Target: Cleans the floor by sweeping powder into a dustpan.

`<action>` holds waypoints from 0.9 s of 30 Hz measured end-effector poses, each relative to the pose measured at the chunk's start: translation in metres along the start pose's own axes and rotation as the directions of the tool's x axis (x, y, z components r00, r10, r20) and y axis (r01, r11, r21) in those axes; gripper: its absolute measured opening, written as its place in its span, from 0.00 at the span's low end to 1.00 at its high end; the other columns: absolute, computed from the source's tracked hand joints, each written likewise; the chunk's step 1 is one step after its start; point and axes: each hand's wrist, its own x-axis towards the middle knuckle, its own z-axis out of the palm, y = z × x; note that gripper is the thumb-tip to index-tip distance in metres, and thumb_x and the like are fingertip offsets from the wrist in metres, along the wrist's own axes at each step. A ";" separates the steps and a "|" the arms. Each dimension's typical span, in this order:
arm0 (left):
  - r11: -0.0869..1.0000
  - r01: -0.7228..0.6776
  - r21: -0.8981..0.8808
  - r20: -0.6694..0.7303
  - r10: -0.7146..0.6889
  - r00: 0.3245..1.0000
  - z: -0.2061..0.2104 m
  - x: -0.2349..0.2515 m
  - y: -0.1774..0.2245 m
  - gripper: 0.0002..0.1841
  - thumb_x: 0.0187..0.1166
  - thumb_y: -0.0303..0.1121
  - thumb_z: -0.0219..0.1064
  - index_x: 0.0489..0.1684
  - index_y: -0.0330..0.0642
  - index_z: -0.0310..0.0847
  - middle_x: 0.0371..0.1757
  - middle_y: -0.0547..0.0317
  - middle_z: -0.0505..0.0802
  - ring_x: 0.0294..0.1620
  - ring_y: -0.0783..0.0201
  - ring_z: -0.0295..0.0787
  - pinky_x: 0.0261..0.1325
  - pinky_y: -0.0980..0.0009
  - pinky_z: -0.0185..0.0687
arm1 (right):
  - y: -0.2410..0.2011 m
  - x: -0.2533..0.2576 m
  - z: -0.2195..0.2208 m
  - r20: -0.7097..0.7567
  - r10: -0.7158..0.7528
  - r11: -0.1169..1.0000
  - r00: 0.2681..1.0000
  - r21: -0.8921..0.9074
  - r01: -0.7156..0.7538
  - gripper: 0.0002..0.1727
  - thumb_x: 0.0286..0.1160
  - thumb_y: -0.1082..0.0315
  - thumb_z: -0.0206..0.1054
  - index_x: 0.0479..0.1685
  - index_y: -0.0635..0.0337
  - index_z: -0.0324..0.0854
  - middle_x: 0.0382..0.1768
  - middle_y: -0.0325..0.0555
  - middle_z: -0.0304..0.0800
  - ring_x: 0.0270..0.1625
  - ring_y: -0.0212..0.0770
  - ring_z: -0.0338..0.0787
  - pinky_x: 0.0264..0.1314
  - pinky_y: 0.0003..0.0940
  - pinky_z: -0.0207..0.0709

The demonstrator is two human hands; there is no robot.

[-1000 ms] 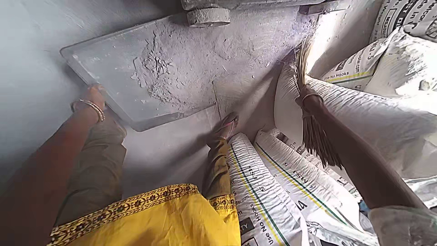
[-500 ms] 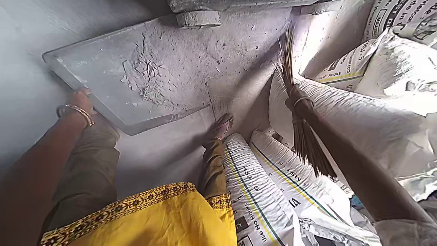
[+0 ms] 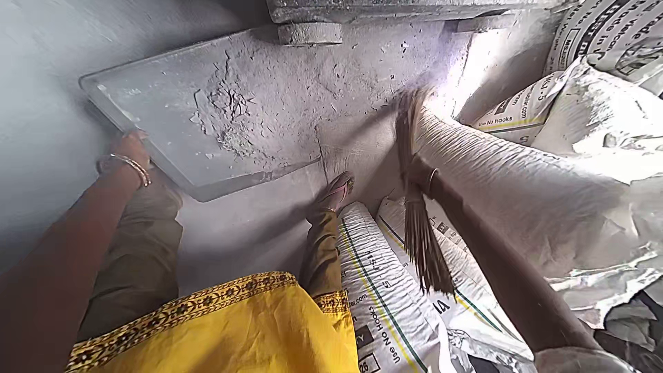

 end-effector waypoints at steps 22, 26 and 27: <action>0.928 -0.368 -0.058 -0.089 0.363 0.928 0.016 0.134 -0.068 0.22 0.93 0.23 0.41 0.83 0.23 0.61 0.85 0.21 0.66 0.89 0.27 0.54 0.84 0.30 0.47 | 0.046 -0.114 0.057 -0.150 0.088 0.721 0.985 -0.673 -0.167 0.33 0.92 0.67 0.47 0.95 0.54 0.45 0.63 0.66 0.87 0.63 0.66 0.90 0.64 0.62 0.79; 0.917 -0.398 -0.035 -0.084 0.394 0.915 0.015 0.136 -0.068 0.22 0.93 0.22 0.42 0.82 0.22 0.63 0.84 0.20 0.66 0.89 0.26 0.55 0.85 0.31 0.47 | 0.075 -0.067 0.052 -0.295 0.158 0.884 0.942 -0.383 -0.268 0.36 0.87 0.66 0.60 0.91 0.65 0.49 0.66 0.70 0.84 0.68 0.64 0.87 0.70 0.59 0.77; 0.917 -0.395 -0.051 -0.077 0.390 0.917 0.015 0.136 -0.069 0.22 0.93 0.23 0.42 0.82 0.23 0.62 0.84 0.20 0.66 0.88 0.26 0.55 0.84 0.30 0.47 | 0.063 -0.058 0.063 -0.247 0.175 0.889 0.953 -0.376 -0.261 0.37 0.85 0.67 0.62 0.90 0.67 0.50 0.68 0.70 0.82 0.70 0.63 0.86 0.71 0.57 0.77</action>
